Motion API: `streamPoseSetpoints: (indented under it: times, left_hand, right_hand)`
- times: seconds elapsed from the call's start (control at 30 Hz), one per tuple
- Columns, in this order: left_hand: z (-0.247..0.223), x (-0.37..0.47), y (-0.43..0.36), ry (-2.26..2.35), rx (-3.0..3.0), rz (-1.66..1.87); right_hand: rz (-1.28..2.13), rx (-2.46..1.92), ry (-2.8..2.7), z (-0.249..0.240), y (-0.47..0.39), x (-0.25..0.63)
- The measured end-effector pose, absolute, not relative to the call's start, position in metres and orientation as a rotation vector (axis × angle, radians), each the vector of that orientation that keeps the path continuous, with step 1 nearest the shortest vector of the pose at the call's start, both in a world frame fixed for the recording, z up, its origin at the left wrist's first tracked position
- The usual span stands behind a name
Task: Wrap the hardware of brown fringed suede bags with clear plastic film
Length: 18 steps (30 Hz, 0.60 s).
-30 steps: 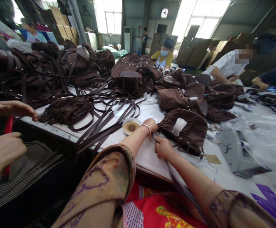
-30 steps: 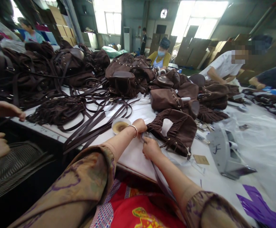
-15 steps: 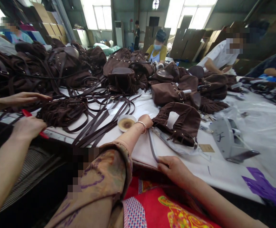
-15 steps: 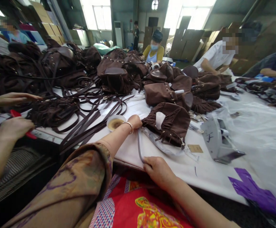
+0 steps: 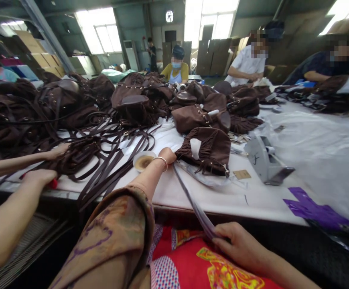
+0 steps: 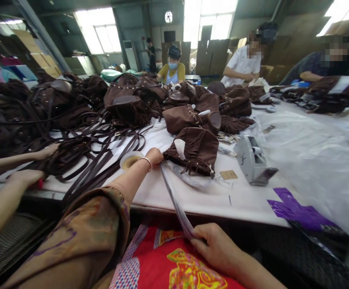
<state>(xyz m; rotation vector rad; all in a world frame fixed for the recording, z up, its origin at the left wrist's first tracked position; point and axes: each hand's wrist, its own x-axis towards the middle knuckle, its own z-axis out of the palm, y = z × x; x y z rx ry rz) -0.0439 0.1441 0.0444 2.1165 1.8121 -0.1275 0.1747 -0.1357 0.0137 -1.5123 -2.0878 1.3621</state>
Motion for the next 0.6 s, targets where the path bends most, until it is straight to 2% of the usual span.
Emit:
streamPoseSetpoints:
  times: [0.1,0.2,0.27,0.3,0.37,0.5,0.6]
  left_hand:
    - [0.06,-0.04,0.126,1.872,2.13,-0.172]
    - [0.08,-0.035,0.078,1.89,2.321,-0.035]
    - [0.085,-0.029,0.033,1.591,2.645,0.335]
    - [0.084,-0.025,0.009,1.276,2.745,0.352]
    - [0.074,-0.015,-0.033,0.77,2.795,0.169]
    - [0.052,0.0,-0.062,0.677,2.79,-0.121]
    - [0.058,-0.01,-0.047,0.61,2.825,-0.226]
  right_hand:
    - [1.279,-1.621,-1.945,0.015,-0.135,0.185]
    - [1.158,-1.681,-1.905,0.016,-0.129,0.19]
    - [1.051,-1.678,-1.937,0.017,-0.124,0.189]
    - [1.0,-1.663,-1.957,0.017,-0.122,0.188]
    - [0.922,-1.609,-1.982,0.017,-0.119,0.183]
    - [0.878,-1.494,-2.025,0.019,-0.12,0.181]
    - [1.122,-1.486,-2.031,0.022,-0.128,0.193]
